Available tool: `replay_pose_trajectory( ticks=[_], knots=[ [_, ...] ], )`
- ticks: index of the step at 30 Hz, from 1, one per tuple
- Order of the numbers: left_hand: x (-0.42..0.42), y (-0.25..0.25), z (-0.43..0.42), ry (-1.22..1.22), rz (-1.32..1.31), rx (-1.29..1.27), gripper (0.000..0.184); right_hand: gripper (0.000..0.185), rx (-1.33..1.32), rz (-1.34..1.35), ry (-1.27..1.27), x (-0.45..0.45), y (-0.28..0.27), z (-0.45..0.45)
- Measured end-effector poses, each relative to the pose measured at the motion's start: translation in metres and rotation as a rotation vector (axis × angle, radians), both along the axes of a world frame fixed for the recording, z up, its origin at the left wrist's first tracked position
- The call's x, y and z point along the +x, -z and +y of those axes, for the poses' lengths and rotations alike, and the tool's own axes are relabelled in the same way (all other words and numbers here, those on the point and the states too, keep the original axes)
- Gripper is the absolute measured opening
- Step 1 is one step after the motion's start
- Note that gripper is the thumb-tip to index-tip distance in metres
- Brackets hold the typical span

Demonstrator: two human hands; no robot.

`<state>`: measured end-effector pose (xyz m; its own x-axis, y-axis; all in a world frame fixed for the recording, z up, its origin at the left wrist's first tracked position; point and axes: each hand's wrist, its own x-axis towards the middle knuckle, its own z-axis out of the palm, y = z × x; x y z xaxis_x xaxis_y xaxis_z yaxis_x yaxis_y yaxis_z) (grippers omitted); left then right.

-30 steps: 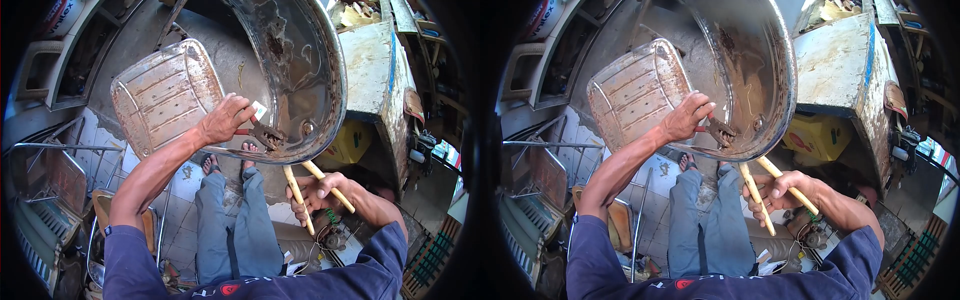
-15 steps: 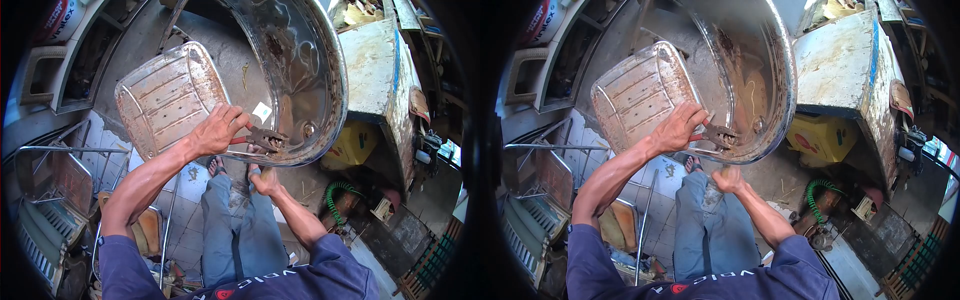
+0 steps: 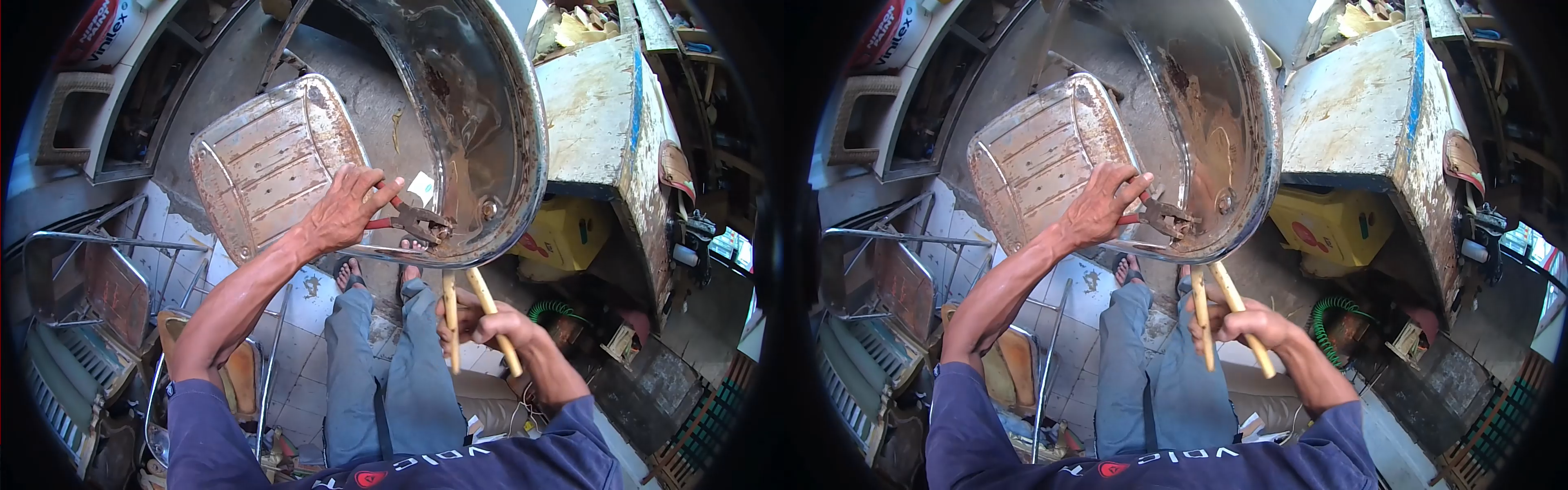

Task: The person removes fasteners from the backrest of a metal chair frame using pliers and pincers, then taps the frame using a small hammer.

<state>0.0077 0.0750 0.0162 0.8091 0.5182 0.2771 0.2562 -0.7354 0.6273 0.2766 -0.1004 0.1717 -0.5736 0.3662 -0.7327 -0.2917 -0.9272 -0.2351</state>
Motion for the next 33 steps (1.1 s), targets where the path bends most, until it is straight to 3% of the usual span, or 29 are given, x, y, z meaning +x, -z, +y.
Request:
replay_pose_trajectory(
  ticks=[2,4,8,10,15,20,24,26,27,30,31,32,33],
  knots=[
    [0.0,0.001,0.003,-0.022,-0.026,0.079,0.096,0.073,-0.177,0.152,0.013,0.018,-0.017,0.02],
    [0.002,0.006,0.005,-0.021,-0.035,0.072,0.093,0.066,-0.275,0.201,-0.036,0.029,-0.03,0.042],
    [0.007,0.018,0.002,-0.023,-0.064,0.003,0.08,0.072,-0.262,0.018,-0.214,0.034,-0.038,0.057],
    [0.004,0.009,-0.002,-0.013,-0.02,-0.044,0.074,0.063,-0.156,0.004,-0.114,0.02,-0.035,0.042],
    [-0.005,-0.015,-0.023,-0.028,0.044,-0.217,0.054,0.068,0.23,-0.187,-0.161,-0.006,0.01,0.007],
    [-0.014,-0.042,-0.043,-0.091,0.127,-0.286,0.043,0.04,1.058,-0.866,-0.128,-0.048,0.124,-0.012],
    [-0.018,-0.081,-0.065,-0.173,0.186,-0.376,0.047,0.035,0.96,-1.051,-0.026,-0.077,0.176,0.004],
    [-0.017,-0.115,-0.077,-0.255,0.329,-0.593,0.043,0.036,1.338,-1.139,0.224,-0.087,0.175,0.009],
    [-0.017,-0.128,-0.081,-0.243,0.272,-0.688,0.046,0.036,1.138,-1.017,0.133,-0.083,0.171,0.002],
    [-0.017,-0.139,-0.089,-0.183,0.238,-0.881,0.048,0.042,1.186,-1.177,0.028,-0.067,0.157,-0.004],
    [-0.016,-0.149,-0.08,-0.154,0.256,-1.481,0.047,0.052,1.178,-1.143,0.029,-0.06,0.156,-0.009],
    [-0.016,-0.153,-0.081,-0.144,0.257,-1.482,0.047,0.052,1.174,-1.152,0.029,-0.051,0.152,-0.015],
    [-0.016,-0.156,-0.082,-0.215,0.122,-1.753,0.048,0.054,1.031,-1.074,-0.08,-0.042,0.145,-0.017]
  ],
)
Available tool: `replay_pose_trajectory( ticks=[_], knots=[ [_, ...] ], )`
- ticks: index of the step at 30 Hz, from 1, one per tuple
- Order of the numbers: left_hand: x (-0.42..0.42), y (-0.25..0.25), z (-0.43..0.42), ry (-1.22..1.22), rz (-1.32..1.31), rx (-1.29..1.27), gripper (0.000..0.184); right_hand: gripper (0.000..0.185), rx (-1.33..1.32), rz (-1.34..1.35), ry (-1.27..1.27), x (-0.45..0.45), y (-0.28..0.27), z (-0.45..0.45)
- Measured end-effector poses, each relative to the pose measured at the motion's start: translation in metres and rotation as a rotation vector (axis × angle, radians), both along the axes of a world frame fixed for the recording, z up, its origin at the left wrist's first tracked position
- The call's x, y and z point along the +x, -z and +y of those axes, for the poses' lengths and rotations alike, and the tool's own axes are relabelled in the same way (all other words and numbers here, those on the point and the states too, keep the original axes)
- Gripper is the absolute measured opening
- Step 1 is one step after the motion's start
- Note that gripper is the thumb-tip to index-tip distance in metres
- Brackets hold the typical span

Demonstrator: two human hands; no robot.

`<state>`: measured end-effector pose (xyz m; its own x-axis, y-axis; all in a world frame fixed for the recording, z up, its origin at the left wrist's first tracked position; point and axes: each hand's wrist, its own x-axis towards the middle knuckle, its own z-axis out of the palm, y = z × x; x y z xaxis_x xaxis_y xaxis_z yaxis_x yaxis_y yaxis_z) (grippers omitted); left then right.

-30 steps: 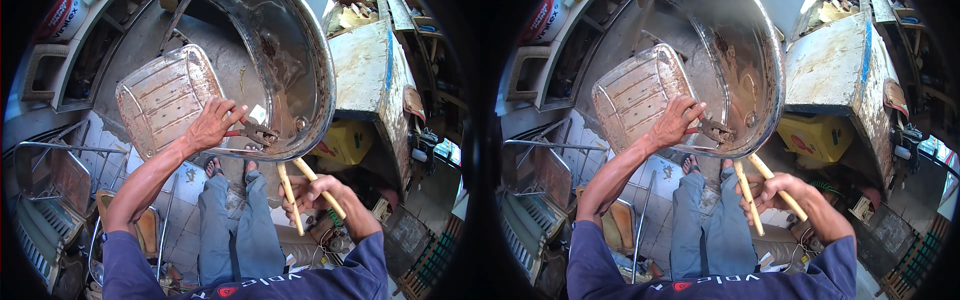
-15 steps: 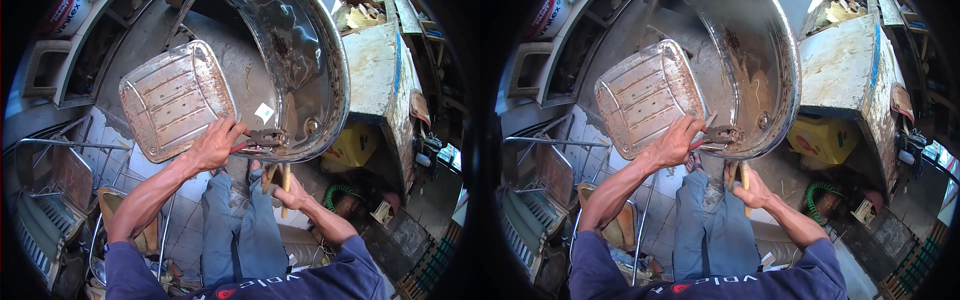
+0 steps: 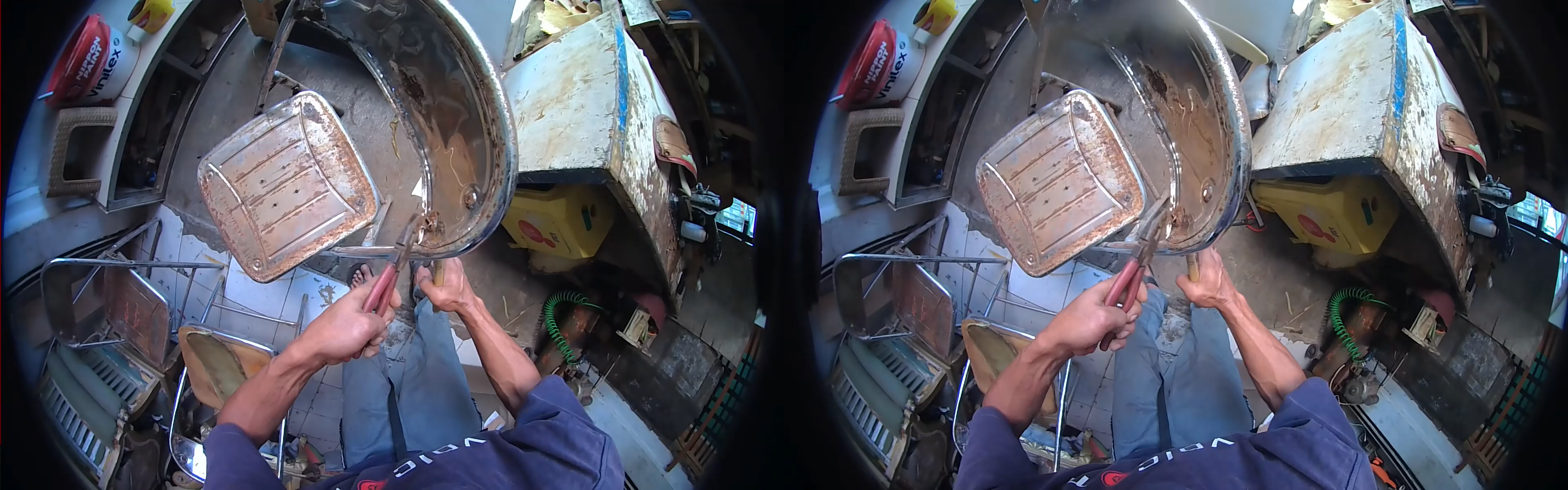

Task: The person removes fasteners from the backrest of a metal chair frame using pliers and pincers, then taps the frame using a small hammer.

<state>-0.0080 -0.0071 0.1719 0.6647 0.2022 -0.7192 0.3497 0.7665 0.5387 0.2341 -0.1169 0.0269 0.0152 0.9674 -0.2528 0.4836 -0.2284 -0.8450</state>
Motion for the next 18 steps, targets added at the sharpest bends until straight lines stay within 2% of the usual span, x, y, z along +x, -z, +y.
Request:
replay_pose_trajectory(
  ticks=[1,3,5,6,7,9,10,11,13,14,18],
  knots=[
    [-0.001,-0.002,0.0,-0.164,-0.039,-0.247,0.05,0.057,-0.177,0.044,-0.042,0.005,-0.01,0.003],
    [-0.003,0.008,-0.004,-0.169,0.033,-0.13,0.053,0.058,-0.203,0.059,-0.077,0.009,-0.038,0.01],
    [-0.009,0.023,-0.014,-0.151,0.187,0.429,0.055,0.058,-0.314,0.274,-0.077,0.009,-0.059,0.01],
    [-0.011,0.013,-0.009,-0.169,0.216,0.372,0.057,0.061,-0.381,0.461,-0.055,0.009,-0.062,0.006],
    [-0.012,0.016,-0.008,-0.172,0.222,0.373,0.057,0.061,-0.38,0.466,-0.059,0.009,-0.067,0.003],
    [-0.015,0.025,-0.012,-0.246,0.215,0.424,0.064,0.063,-0.585,0.885,0.046,0.01,-0.087,-0.002],
    [-0.01,0.011,-0.003,-0.139,0.26,0.492,0.08,0.067,-0.673,0.931,0.055,0.016,-0.096,0.001],
    [-0.012,0.021,-0.004,-0.145,0.264,0.491,0.08,0.067,-0.677,0.931,0.049,0.022,-0.107,0.005],
    [-0.017,0.049,-0.01,-0.024,0.295,1.292,0.091,0.069,-0.824,0.913,0.007,0.033,-0.126,0.014],
    [-0.017,0.056,-0.008,0.001,0.248,1.293,0.096,0.07,-0.855,0.923,-0.001,0.037,-0.129,0.016],
    [-0.011,0.075,0.0,0.053,0.209,1.41,0.093,0.07,-0.92,0.919,-0.032,0.045,-0.136,0.024]
  ],
)
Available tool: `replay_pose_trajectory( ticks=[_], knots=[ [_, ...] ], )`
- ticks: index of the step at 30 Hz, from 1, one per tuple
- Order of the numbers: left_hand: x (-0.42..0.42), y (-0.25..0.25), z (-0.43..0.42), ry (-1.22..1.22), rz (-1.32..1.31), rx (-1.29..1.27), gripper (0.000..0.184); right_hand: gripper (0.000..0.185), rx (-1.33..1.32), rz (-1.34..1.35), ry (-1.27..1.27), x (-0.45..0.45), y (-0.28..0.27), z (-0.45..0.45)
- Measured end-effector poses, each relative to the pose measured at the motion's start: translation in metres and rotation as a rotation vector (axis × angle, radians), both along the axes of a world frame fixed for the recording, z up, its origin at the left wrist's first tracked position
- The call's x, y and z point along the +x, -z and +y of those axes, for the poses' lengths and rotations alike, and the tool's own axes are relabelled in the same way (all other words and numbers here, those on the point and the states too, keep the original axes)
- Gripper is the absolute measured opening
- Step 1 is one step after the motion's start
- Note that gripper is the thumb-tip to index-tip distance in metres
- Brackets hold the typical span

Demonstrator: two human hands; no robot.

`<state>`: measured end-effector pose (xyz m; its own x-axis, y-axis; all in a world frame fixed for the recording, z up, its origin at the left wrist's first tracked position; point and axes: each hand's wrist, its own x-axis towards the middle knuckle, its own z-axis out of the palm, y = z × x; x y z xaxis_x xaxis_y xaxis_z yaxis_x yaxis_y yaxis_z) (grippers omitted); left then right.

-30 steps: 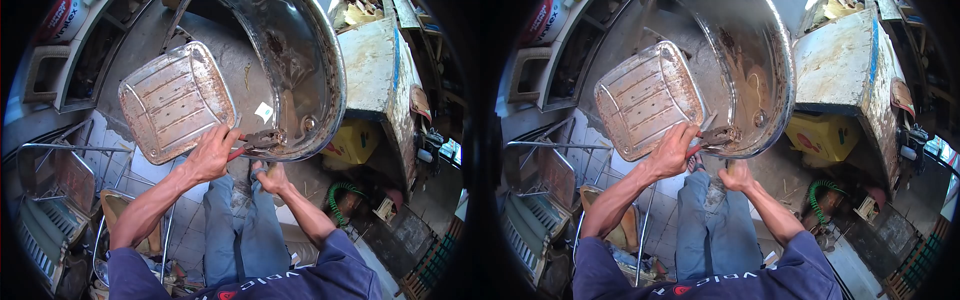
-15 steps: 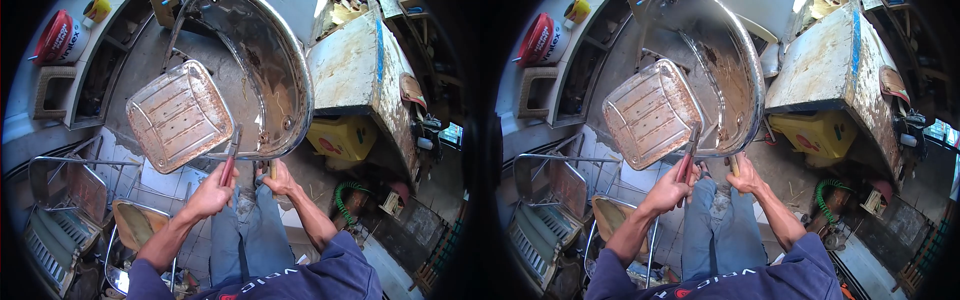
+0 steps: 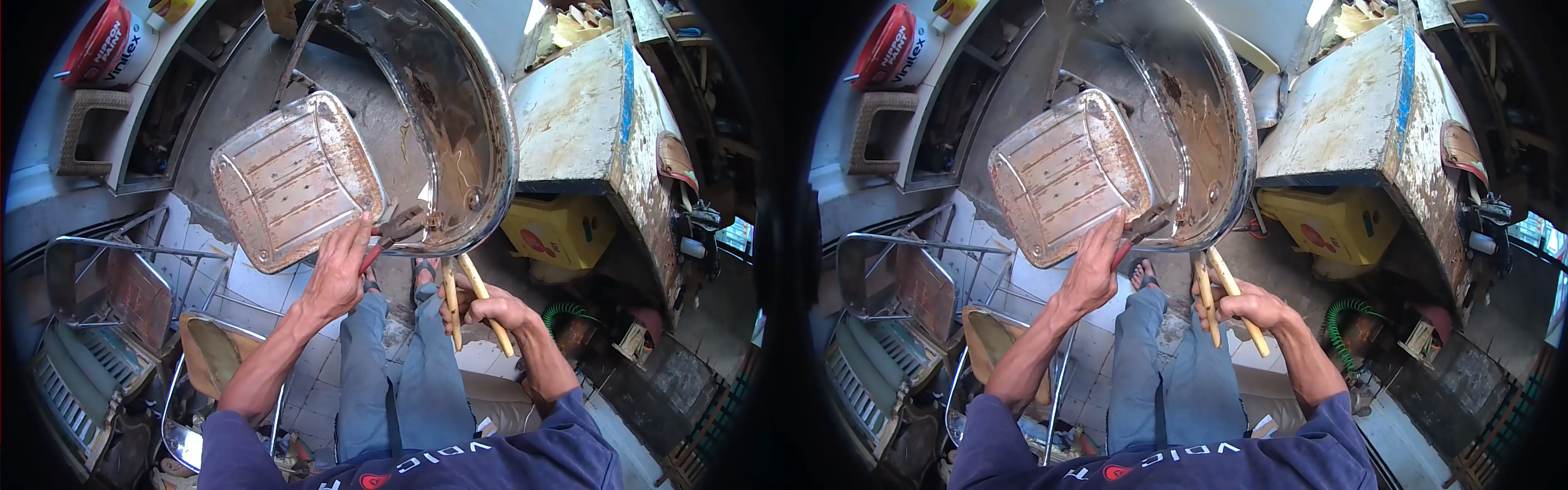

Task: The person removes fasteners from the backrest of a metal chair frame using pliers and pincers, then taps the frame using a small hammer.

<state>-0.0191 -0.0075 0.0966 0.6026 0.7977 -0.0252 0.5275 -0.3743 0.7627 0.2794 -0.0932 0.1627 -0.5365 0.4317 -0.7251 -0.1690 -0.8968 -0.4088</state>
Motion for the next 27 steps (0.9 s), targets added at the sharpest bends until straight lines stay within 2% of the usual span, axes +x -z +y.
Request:
replay_pose_trajectory(
  ticks=[2,6,9,13,15,16,17,19,20,22,23,25,27],
  knots=[
    [0.003,0.012,0.009,0.073,0.023,0.158,0.088,0.07,-0.005,-0.003,-0.014,0.001,-0.001,0.001],
    [0.012,0.028,0.024,0.109,0.028,0.24,0.081,0.077,-0.032,-0.021,-0.02,0.001,-0.001,0.004],
    [0.009,0.034,0.033,0.155,0.045,0.194,0.081,0.068,0.01,-0.023,-0.023,-0.001,-0.002,0.003],
    [0.009,0.021,0.03,0.157,-0.01,0.054,0.06,0.065,0.091,-0.073,0.039,-0.018,0.016,-0.014],
    [0.009,0.01,0.024,0.141,-0.005,-0.017,0.055,0.064,0.307,-0.214,0.098,-0.03,0.034,-0.018],
    [0.009,0.003,0.017,0.128,-0.006,-0.098,0.05,0.064,0.485,-0.313,0.025,-0.031,0.063,-0.026],
    [0.009,-0.006,0.011,0.132,-0.003,-0.098,0.05,0.064,0.485,-0.311,0.03,-0.036,0.087,-0.03],
    [0.011,-0.029,-0.001,0.058,0.032,-0.27,0.051,0.057,0.934,-1.014,-0.052,-0.051,0.126,-0.029],
    [0.014,-0.046,-0.006,0.041,0.056,-0.355,0.056,0.057,0.931,-1.016,-0.049,-0.053,0.141,-0.019],
    [0.02,-0.072,-0.009,0.035,0.082,-0.438,0.055,0.027,1.307,-1.118,-0.033,-0.053,0.162,0.009],
    [0.019,-0.077,-0.009,0.023,0.111,-0.518,0.055,0.027,1.307,-1.111,-0.019,-0.055,0.164,0.013],
    [0.018,-0.082,-0.004,0.037,0.097,-0.497,0.054,0.028,1.428,-1.22,0.007,-0.05,0.151,0.019],
    [0.02,-0.095,0.007,0.107,0.183,-0.655,0.058,0.034,1.385,-1.149,-0.056,-0.033,0.143,0.011]
  ],
)
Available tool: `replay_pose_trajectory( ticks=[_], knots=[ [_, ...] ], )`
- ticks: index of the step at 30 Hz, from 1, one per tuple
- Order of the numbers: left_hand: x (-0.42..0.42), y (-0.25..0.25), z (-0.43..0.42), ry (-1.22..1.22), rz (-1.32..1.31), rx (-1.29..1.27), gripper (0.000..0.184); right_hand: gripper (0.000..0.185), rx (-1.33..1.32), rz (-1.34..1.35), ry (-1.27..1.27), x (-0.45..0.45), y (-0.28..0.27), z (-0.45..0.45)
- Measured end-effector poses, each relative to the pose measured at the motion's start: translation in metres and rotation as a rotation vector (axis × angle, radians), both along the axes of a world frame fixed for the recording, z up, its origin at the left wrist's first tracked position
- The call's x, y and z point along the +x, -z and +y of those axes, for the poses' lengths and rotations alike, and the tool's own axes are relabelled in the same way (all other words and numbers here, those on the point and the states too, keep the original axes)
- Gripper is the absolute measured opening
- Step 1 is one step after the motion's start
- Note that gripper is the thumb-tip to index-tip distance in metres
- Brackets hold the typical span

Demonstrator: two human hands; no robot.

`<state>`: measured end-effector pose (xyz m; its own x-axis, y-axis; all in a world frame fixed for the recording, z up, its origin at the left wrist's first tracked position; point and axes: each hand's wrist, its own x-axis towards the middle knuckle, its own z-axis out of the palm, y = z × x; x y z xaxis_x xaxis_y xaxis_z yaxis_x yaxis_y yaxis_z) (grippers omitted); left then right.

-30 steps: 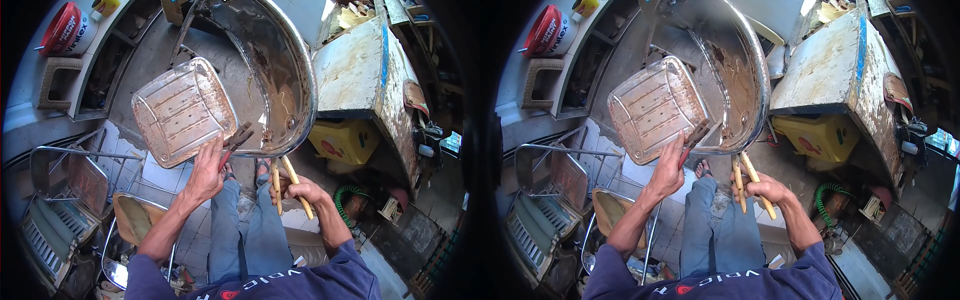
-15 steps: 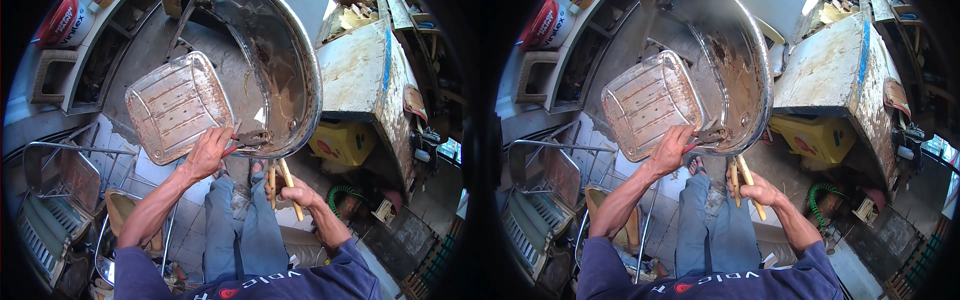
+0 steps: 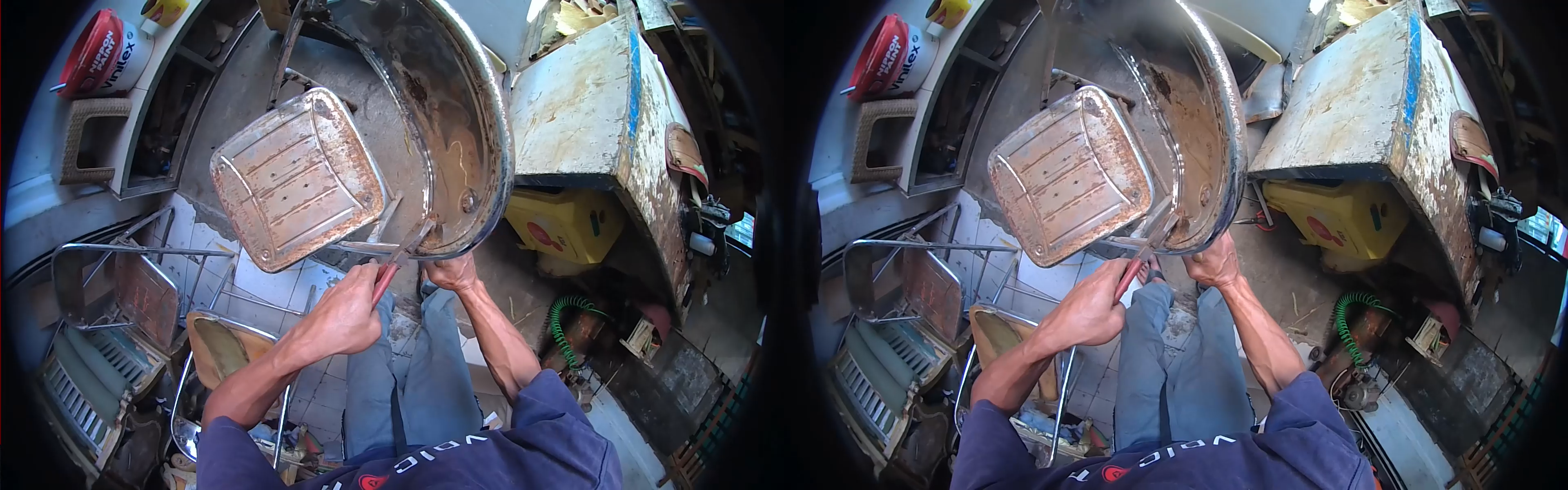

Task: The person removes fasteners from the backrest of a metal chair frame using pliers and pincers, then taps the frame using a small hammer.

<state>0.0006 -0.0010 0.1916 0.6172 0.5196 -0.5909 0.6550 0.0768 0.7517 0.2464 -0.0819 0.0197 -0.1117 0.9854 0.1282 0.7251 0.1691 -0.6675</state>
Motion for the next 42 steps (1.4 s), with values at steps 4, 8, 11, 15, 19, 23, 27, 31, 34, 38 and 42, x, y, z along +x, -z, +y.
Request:
replay_pose_trajectory(
  ticks=[4,8,11,15,19,23,27,31,34,38,42],
  knots=[
    [-0.002,0.004,-0.001,0.015,0.043,0.111,0.068,0.082,-0.311,0.233,0.007,0.016,-0.032,-0.016],
    [-0.012,0.058,-0.006,-0.072,-0.08,0.568,0.081,0.08,-1.057,0.851,-0.054,0.018,-0.092,-0.03],
    [-0.015,0.086,0.006,-0.03,-0.137,0.768,0.081,0.079,-1.346,1.308,-0.016,0.028,-0.119,-0.027],
    [-0.01,0.107,0.02,0.053,-0.177,0.892,0.079,0.075,-1.435,1.37,-0.012,0.042,-0.127,-0.014],
    [-0.014,0.125,0.038,0.114,-0.216,1.018,0.082,0.076,-1.511,1.418,-0.003,0.046,-0.132,-0.01],
    [-0.015,0.138,0.047,0.159,-0.294,0.964,0.075,0.074,-1.479,1.388,0.018,0.042,-0.137,-0.012],
    [-0.018,0.117,0.029,0.135,-0.228,0.769,0.064,0.067,-1.139,0.833,0.077,0.015,-0.125,-0.026],
    [-0.019,0.061,0.001,0.018,-0.216,0.358,0.06,0.073,-0.512,0.227,0.201,-0.008,-0.045,-0.036],
    [-0.023,0.03,-0.011,-0.05,-0.201,0.078,0.066,0.074,-0.444,0.194,0.145,-0.002,0.012,-0.04],
    [-0.034,0.008,-0.03,-0.154,-0.219,0.085,0.067,0.074,-0.656,0.361,0.292,-0.009,-0.051,-0.04],
    [-0.034,-0.008,-0.05,-0.354,-0.211,-0.127,0.067,0.073,-0.875,1.622,0.531,0.0,-0.086,-0.098]
  ],
)
